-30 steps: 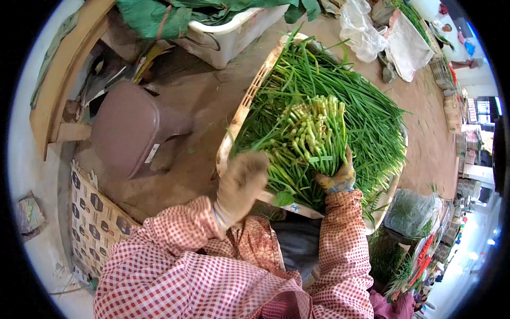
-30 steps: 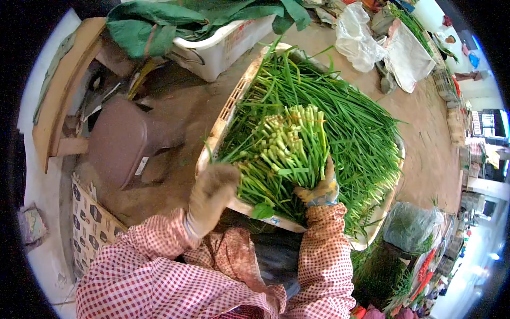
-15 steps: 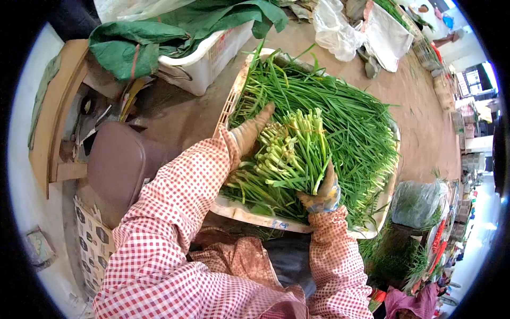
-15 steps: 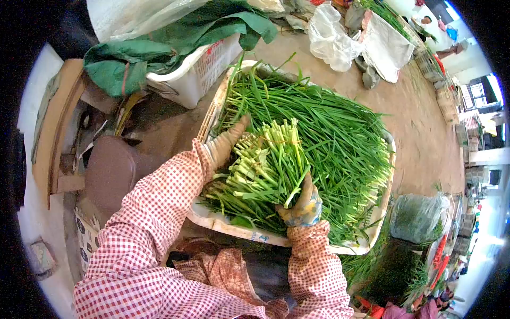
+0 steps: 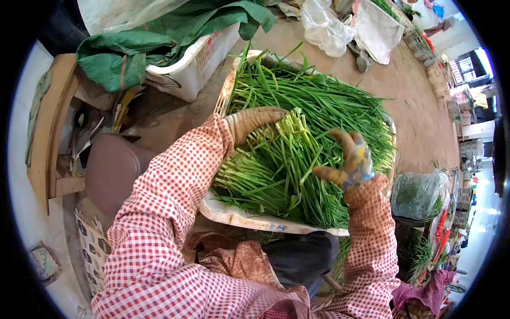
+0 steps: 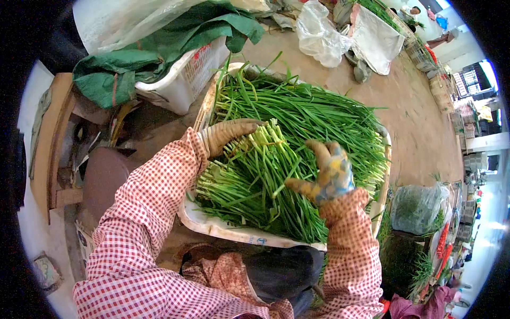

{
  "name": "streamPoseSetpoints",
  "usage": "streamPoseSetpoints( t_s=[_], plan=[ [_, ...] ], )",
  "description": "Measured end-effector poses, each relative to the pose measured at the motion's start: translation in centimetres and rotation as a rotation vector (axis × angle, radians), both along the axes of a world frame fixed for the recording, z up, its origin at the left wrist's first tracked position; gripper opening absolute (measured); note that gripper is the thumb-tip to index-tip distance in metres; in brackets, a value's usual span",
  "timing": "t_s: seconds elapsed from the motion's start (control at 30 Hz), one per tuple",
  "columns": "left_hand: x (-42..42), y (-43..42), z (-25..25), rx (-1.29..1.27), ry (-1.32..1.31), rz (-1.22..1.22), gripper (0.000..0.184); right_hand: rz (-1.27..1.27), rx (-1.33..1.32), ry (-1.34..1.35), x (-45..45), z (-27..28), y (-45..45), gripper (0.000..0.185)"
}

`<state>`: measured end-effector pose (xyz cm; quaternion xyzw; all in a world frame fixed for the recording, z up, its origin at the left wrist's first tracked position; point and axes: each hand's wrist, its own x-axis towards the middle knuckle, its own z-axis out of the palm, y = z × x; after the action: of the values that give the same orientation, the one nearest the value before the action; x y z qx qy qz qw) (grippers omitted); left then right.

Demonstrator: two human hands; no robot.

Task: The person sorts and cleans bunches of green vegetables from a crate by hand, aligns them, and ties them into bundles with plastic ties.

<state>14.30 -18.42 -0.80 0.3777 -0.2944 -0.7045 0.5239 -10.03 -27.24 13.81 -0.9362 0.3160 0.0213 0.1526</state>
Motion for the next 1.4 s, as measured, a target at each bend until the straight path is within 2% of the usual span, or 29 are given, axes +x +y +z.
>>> streamPoseSetpoints(
  t_s=[0.07, 0.13, 0.2, 0.23, 0.27, 0.3, 0.37, 0.4, 0.47, 0.53, 0.6, 0.63, 0.67, 0.73, 0.8, 0.83, 0.87, 0.9, 1.0, 1.07, 1.1, 1.13, 1.2, 1.23, 1.27, 1.33, 1.37, 1.4],
  plan=[
    [-0.4, 0.1, 0.7, -0.040, -0.081, 0.028, 0.058, 0.095, -0.060, -0.135, 1.8, -1.3, -1.0, 0.107],
    [-0.6, 0.4, 1.6, -0.008, -0.147, 0.034, 0.058, 0.016, 0.329, -0.156, 3.6, -4.5, -2.3, 0.122],
    [-1.8, 0.9, 3.3, 0.003, -0.124, 0.086, 0.057, 0.052, 0.731, -0.319, 5.0, -7.6, -3.1, 0.123],
    [-2.1, 1.1, 3.8, 0.015, -0.098, 0.151, 0.055, 0.060, 0.749, -0.375, 5.7, -6.4, -1.7, 0.113],
    [-2.4, 1.1, 3.0, 0.014, -0.103, 0.143, 0.055, 0.054, 0.747, -0.382, 6.0, -5.7, -0.7, 0.113],
    [-2.7, 1.0, 1.4, -0.118, -0.314, 0.278, 0.051, -0.035, 0.710, -0.349, 6.0, -5.2, 0.2, 0.110],
    [-4.4, -0.2, 3.8, 0.259, -0.029, 0.525, 0.042, -0.139, 0.597, -0.370, 4.9, -4.9, 1.9, 0.100],
    [-5.0, -0.4, 4.9, 0.258, -0.026, 0.516, 0.042, -0.148, 0.593, -0.369, 4.2, -5.1, 2.7, 0.100],
    [-6.5, -0.6, 6.8, 0.327, 0.068, 0.551, 0.037, -0.016, 0.253, -0.579, 2.8, -5.5, 4.5, 0.091],
    [-8.3, -0.5, 8.7, 0.301, 0.068, 0.555, 0.028, -0.127, 0.350, -0.553, 1.6, -3.8, 5.1, 0.089],
    [-10.1, 0.2, 10.6, 0.217, 0.183, 0.520, 0.027, -0.037, 0.556, -0.482, 0.0, -1.4, 4.7, 0.091],
    [-10.7, 0.4, 11.2, 0.119, 0.083, 0.450, 0.026, -0.010, 0.559, -0.493, -0.3, -0.9, 4.8, 0.094],
    [-11.4, 0.7, 11.7, 0.018, -0.016, 0.392, 0.025, 0.061, 0.366, -0.450, -0.8, 0.5, 5.2, 0.094],
    [-13.4, 0.0, 11.7, -0.009, 0.147, 0.364, 0.026, 0.024, 0.088, -0.277, -1.9, 1.5, 6.2, 0.092],
    [-15.1, 0.2, 12.4, -0.080, 0.105, 0.427, 0.045, 0.070, -0.121, -0.382, -3.4, 0.8, 6.3, 0.088],
    [-16.0, 0.3, 12.3, -0.162, 0.121, 0.430, 0.055, 0.091, -0.061, -0.508, -3.9, 0.2, 6.1, 0.087],
    [-17.0, 0.1, 12.3, -0.147, 0.223, 0.429, 0.060, 0.089, -0.057, -0.508, -4.6, -0.9, 6.3, 0.087],
    [-17.6, -0.2, 12.2, -0.138, 0.221, 0.422, 0.060, 0.011, 0.178, -0.613, -5.4, -2.1, 6.7, 0.086],
    [-18.8, -1.7, 11.1, -0.010, 0.322, 0.497, 0.064, -0.197, 0.338, -0.806, -7.5, -4.3, 7.1, 0.069],
    [-19.1, -2.6, 10.5, -0.216, 0.444, 0.391, 0.077, -0.316, 0.422, -0.897, -8.8, -5.1, 6.7, 0.058],
    [-19.1, -2.3, 10.1, -0.209, 0.508, 0.281, 0.089, -0.360, 0.449, -0.929, -9.4, -5.3, 6.3, 0.052],
    [-19.0, -1.5, 10.1, -0.208, 0.501, 0.279, 0.089, -0.361, 0.451, -0.935, -9.9, -5.2, 6.2, 0.052],
    [-18.4, 0.8, 10.1, -0.534, -0.188, 0.213, 0.100, -0.271, 0.438, -1.009, -10.8, -4.7, 5.9, 0.050],
    [-17.4, 2.1, 10.0, -0.613, -0.483, 0.156, 0.113, -0.272, 0.630, -1.176, -11.3, -4.4, 5.8, 0.048],
    [-18.2, 2.7, 9.4, -0.607, -0.486, 0.149, 0.113, -0.324, 0.641, -1.225, -11.6, -4.1, 6.0, 0.050],
    [-19.9, 3.3, 7.6, -0.597, -0.924, 0.107, 0.116, -0.370, 0.681, -1.257, -12.1, -4.5, 5.9, 0.050],
    [-20.7, 2.8, 7.8, -0.619, -0.913, 0.109, 0.110, -0.379, 0.691, -1.176, -11.9, -4.4, 6.3, 0.053],
    [-21.8, 3.0, 7.3, -0.567, -0.959, 0.256, 0.101, -0.381, 0.694, -1.100, -11.7, -4.3, 6.4, 0.056]
  ],
)
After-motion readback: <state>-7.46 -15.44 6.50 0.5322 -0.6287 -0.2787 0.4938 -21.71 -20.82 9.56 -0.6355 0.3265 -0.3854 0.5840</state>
